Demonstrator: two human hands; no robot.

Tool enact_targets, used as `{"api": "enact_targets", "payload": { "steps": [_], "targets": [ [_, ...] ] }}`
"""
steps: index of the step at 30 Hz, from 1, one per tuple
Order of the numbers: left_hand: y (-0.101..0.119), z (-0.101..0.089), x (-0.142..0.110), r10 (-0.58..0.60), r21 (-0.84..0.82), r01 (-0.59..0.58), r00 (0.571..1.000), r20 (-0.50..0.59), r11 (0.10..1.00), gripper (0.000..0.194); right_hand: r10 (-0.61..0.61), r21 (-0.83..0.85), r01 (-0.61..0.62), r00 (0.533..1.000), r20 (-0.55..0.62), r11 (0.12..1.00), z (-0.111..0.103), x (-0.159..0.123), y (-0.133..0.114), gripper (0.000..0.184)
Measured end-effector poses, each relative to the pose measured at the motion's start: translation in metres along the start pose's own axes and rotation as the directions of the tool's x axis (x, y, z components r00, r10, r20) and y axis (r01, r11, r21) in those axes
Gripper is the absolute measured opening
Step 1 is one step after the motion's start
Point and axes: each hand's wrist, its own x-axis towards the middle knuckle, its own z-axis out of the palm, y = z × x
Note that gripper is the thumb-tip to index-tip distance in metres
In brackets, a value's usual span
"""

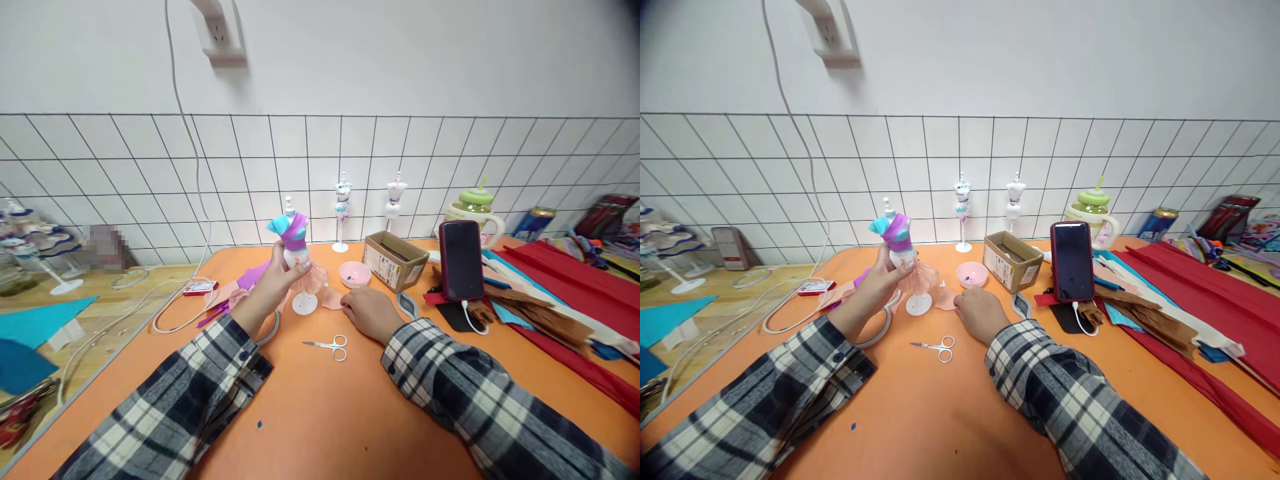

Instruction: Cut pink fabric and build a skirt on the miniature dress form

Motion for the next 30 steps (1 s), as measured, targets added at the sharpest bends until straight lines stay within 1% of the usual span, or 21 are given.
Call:
{"api": "enact_targets", "payload": {
  "steps": [3, 6, 8, 11, 13, 15, 16, 17, 18, 19, 20, 21, 22, 23, 24, 25, 26, 27, 28, 29, 30],
  "targets": [
    [0.000, 0.000, 0.000, -0.008, 0.057, 0.006, 0.999, 0.039, 0.998, 0.061, 0.068, 0.133, -0.063, 0.997, -0.034, 0.989, -0.002, -0.001, 0.002, 0.017],
    [0.002, 0.000, 0.001, 0.024, 0.092, -0.027, 0.999, 0.032, 0.995, 0.067, 0.162, 0.336, -0.127, 0.984, -0.079, 0.933, -0.004, -0.002, 0.004, 0.020],
    [0.004, 0.001, 0.001, 0.054, 0.101, -0.053, 0.999, 0.000, 0.993, 0.064, 0.230, 0.493, -0.166, 0.970, -0.073, 0.854, -0.004, -0.003, 0.005, 0.024],
    [0.004, 0.003, 0.001, 0.051, 0.109, -0.048, 0.998, -0.032, 0.993, 0.053, 0.299, 0.686, -0.218, 0.954, 0.000, 0.694, -0.003, -0.007, 0.003, 0.032],
    [0.003, 0.003, 0.001, 0.038, 0.108, -0.034, 0.999, -0.032, 0.994, 0.052, 0.319, 0.766, -0.249, 0.946, 0.061, 0.593, -0.002, -0.011, 0.001, 0.034],
    [0.000, 0.001, 0.003, 0.039, 0.092, -0.035, 0.998, -0.045, 0.995, 0.057, 0.328, 0.816, -0.273, 0.938, 0.109, 0.509, 0.000, -0.015, -0.002, 0.034],
    [-0.002, 0.000, 0.005, 0.044, 0.087, -0.037, 0.996, -0.079, 0.995, 0.059, 0.331, 0.834, -0.282, 0.935, 0.128, 0.475, 0.000, -0.017, -0.003, 0.034],
    [-0.003, -0.002, 0.006, 0.054, 0.090, -0.042, 0.988, -0.143, 0.995, 0.059, 0.336, 0.847, -0.290, 0.931, 0.142, 0.446, 0.001, -0.018, -0.004, 0.034],
    [-0.004, -0.004, 0.006, 0.075, 0.100, -0.052, 0.968, -0.241, 0.994, 0.058, 0.343, 0.856, -0.297, 0.927, 0.152, 0.423, 0.001, -0.019, -0.004, 0.034],
    [-0.003, -0.006, 0.006, 0.114, 0.122, -0.074, 0.925, -0.363, 0.990, 0.054, 0.352, 0.863, -0.303, 0.923, 0.159, 0.405, 0.001, -0.019, -0.004, 0.034],
    [0.000, -0.006, 0.003, 0.177, 0.158, -0.113, 0.855, -0.488, 0.981, 0.049, 0.359, 0.868, -0.307, 0.919, 0.163, 0.391, 0.001, -0.020, -0.004, 0.035],
    [0.005, -0.006, -0.002, 0.255, 0.199, -0.169, 0.772, -0.582, 0.965, 0.043, 0.362, 0.871, -0.310, 0.917, 0.168, 0.381, 0.001, -0.020, -0.004, 0.035],
    [0.012, -0.004, -0.009, 0.350, 0.260, -0.237, 0.690, -0.634, 0.936, 0.037, 0.355, 0.875, -0.309, 0.919, 0.173, 0.373, 0.001, -0.020, -0.005, 0.036],
    [0.021, -0.001, -0.019, 0.457, 0.318, -0.328, 0.643, -0.615, 0.889, 0.033, 0.336, 0.878, -0.303, 0.925, 0.178, 0.369, 0.000, -0.021, -0.007, 0.035],
    [0.031, 0.002, -0.031, 0.542, 0.351, -0.413, 0.651, -0.532, 0.841, 0.029, 0.306, 0.883, -0.292, 0.935, 0.182, 0.368, 0.000, -0.022, -0.010, 0.033],
    [0.041, 0.006, -0.045, 0.581, 0.366, -0.457, 0.705, -0.406, 0.810, 0.024, 0.269, 0.888, -0.277, 0.946, 0.184, 0.366, 0.000, -0.023, -0.014, 0.030],
    [0.051, 0.009, -0.060, 0.579, 0.391, -0.469, 0.781, -0.234, 0.792, 0.021, 0.219, 0.894, -0.257, 0.958, 0.185, 0.368, 0.000, -0.025, -0.019, 0.027],
    [0.059, 0.010, -0.074, 0.545, 0.444, -0.480, 0.838, -0.025, 0.757, 0.019, 0.155, 0.897, -0.233, 0.970, 0.187, 0.376, 0.001, -0.027, -0.024, 0.025],
    [0.066, 0.009, -0.087, 0.447, 0.522, -0.475, 0.874, 0.189, 0.708, 0.018, 0.080, 0.894, -0.209, 0.978, 0.193, 0.397, 0.002, -0.029, -0.029, 0.023],
    [0.071, 0.005, -0.097, 0.342, 0.598, -0.478, 0.879, 0.334, 0.644, 0.017, 0.007, 0.881, -0.186, 0.979, 0.203, 0.435, 0.003, -0.032, -0.034, 0.023],
    [0.075, -0.003, -0.105, 0.224, 0.675, -0.420, 0.905, 0.362, 0.607, 0.017, -0.054, 0.853, -0.160, 0.975, 0.215, 0.496, 0.004, -0.035, -0.038, 0.023]
  ]
}}
